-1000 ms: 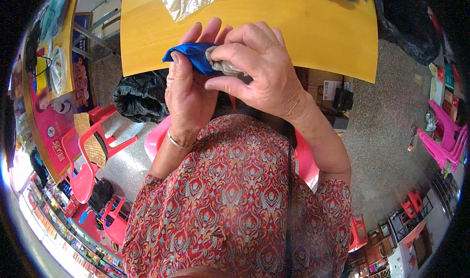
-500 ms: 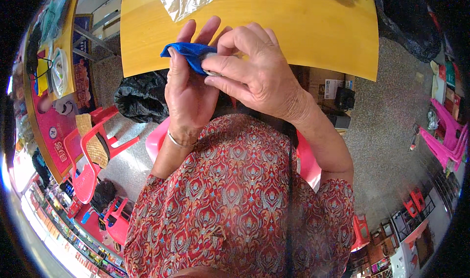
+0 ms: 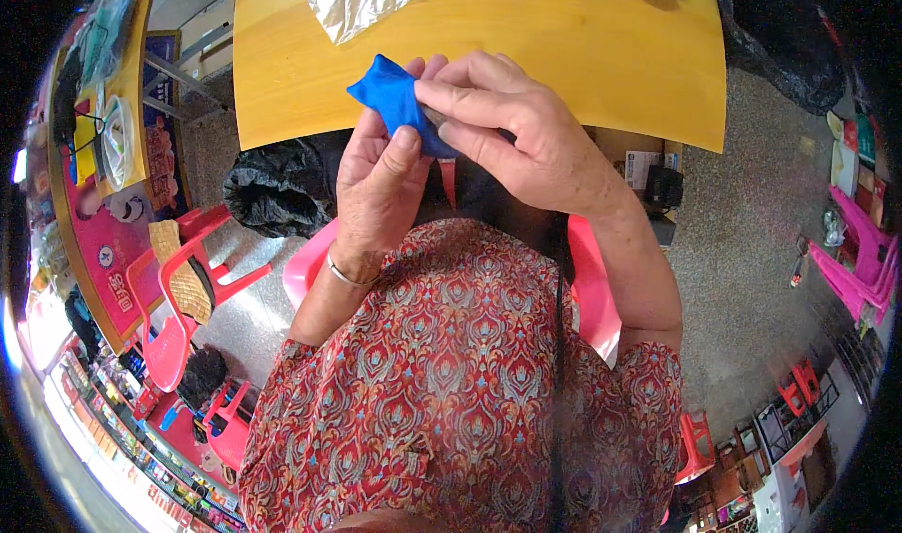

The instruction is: The person sits at a yellow table and repeatedly stuffs small, clear plastic bags containing a granular substance into blue fabric pouches. They fold and pinch the open ends of the pouches to secure the contents, then place the finished items into a metal tin on the table.

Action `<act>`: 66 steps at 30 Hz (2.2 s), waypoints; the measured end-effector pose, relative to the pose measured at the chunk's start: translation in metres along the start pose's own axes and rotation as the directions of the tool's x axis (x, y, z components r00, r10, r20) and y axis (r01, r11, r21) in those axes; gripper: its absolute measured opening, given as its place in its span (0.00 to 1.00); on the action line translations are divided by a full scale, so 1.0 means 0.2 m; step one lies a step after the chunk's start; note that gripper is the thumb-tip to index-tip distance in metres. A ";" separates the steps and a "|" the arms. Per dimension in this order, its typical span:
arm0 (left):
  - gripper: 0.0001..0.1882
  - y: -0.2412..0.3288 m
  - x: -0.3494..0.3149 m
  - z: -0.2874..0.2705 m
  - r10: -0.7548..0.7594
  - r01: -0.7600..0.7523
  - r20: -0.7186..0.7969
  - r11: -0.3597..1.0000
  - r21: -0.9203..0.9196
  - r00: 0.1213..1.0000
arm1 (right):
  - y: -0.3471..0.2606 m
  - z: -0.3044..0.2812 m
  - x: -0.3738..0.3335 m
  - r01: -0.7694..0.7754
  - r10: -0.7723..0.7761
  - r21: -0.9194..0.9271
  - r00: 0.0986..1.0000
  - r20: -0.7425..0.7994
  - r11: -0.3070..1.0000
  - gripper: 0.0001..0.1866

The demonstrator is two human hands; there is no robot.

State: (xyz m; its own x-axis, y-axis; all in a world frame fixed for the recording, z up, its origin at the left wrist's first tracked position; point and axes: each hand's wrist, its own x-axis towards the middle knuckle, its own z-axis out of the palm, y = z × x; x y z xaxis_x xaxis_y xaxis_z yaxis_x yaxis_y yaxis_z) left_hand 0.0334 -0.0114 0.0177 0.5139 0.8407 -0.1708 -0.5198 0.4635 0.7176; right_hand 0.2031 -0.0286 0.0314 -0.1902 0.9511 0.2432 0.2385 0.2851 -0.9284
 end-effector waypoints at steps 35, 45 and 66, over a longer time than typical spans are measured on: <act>0.31 -0.01 -0.03 -0.03 -0.106 0.113 0.067 0.987 -0.113 0.992 | -0.02 0.01 0.01 0.074 -0.094 -0.333 0.995 -0.045 0.940 0.11; 0.28 -0.03 -0.06 0.00 -0.125 0.125 0.021 0.991 -0.038 0.992 | -0.02 0.08 -0.03 -0.010 -0.080 -0.333 0.964 -0.253 0.943 0.08; 0.27 -0.07 -0.03 0.01 0.080 -0.040 -0.176 0.974 0.222 0.981 | 0.13 0.10 0.02 -0.256 0.288 0.190 0.943 -0.167 0.948 0.16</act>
State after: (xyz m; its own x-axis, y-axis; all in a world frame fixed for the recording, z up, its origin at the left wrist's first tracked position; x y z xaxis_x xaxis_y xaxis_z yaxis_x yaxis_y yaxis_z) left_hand 0.0396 -0.0239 0.0100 0.3425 0.9113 -0.2285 -0.3751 0.3556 0.8561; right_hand 0.1897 -0.0192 0.0032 0.0485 0.9988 0.0091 0.0935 0.0045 -0.9956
